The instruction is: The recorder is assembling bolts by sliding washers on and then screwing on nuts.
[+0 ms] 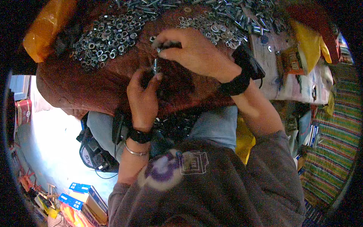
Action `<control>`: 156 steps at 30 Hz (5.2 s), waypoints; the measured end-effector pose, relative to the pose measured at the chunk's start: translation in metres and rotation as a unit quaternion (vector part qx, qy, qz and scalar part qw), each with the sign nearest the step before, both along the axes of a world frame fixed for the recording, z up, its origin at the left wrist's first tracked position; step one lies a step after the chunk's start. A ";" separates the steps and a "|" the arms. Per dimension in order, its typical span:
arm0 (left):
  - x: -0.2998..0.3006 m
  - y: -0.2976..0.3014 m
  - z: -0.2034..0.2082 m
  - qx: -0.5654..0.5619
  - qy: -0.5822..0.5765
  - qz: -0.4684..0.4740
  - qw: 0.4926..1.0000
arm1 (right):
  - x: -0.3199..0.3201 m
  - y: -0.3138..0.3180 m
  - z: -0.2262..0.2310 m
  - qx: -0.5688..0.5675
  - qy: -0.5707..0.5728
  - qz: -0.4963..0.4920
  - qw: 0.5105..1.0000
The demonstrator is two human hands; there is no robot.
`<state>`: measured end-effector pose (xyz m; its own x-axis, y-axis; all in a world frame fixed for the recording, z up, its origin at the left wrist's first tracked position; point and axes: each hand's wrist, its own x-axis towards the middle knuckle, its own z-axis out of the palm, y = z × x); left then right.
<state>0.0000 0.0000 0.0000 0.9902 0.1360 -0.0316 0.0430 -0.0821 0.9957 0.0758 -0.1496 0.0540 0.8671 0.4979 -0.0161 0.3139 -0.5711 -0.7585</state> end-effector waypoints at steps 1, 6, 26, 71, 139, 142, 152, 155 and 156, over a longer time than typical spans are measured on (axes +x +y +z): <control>-0.001 0.000 0.003 -0.007 0.006 -0.006 1.000 | -0.006 0.000 0.001 0.020 0.013 0.021 1.000; -0.003 -0.002 -0.002 0.010 -0.002 -0.028 1.000 | -0.016 -0.004 -0.006 0.057 -0.011 0.024 0.998; -0.011 -0.006 -0.006 0.129 -0.131 -0.073 0.980 | -0.056 -0.013 -0.009 0.031 0.026 -0.074 0.996; -0.073 -0.022 -0.009 0.003 0.028 -0.207 0.978 | -0.156 -0.031 -0.054 0.368 0.091 -0.269 0.885; -0.075 -0.006 -0.007 0.041 0.102 -0.136 0.985 | -0.186 -0.055 -0.045 0.264 0.014 -0.129 0.956; -0.083 0.000 -0.011 0.122 0.106 -0.149 0.975 | -0.172 -0.079 -0.057 0.255 -0.008 -0.204 0.945; -0.095 0.001 -0.029 0.310 0.067 -0.165 0.934 | -0.169 -0.081 -0.083 0.388 0.076 -0.259 0.881; -0.091 -0.003 -0.021 0.289 0.073 -0.154 0.942 | -0.161 -0.088 -0.080 0.333 0.042 -0.276 0.900; -0.088 -0.005 -0.021 0.288 0.063 -0.154 0.943 | -0.153 -0.092 -0.079 0.303 0.015 -0.296 0.906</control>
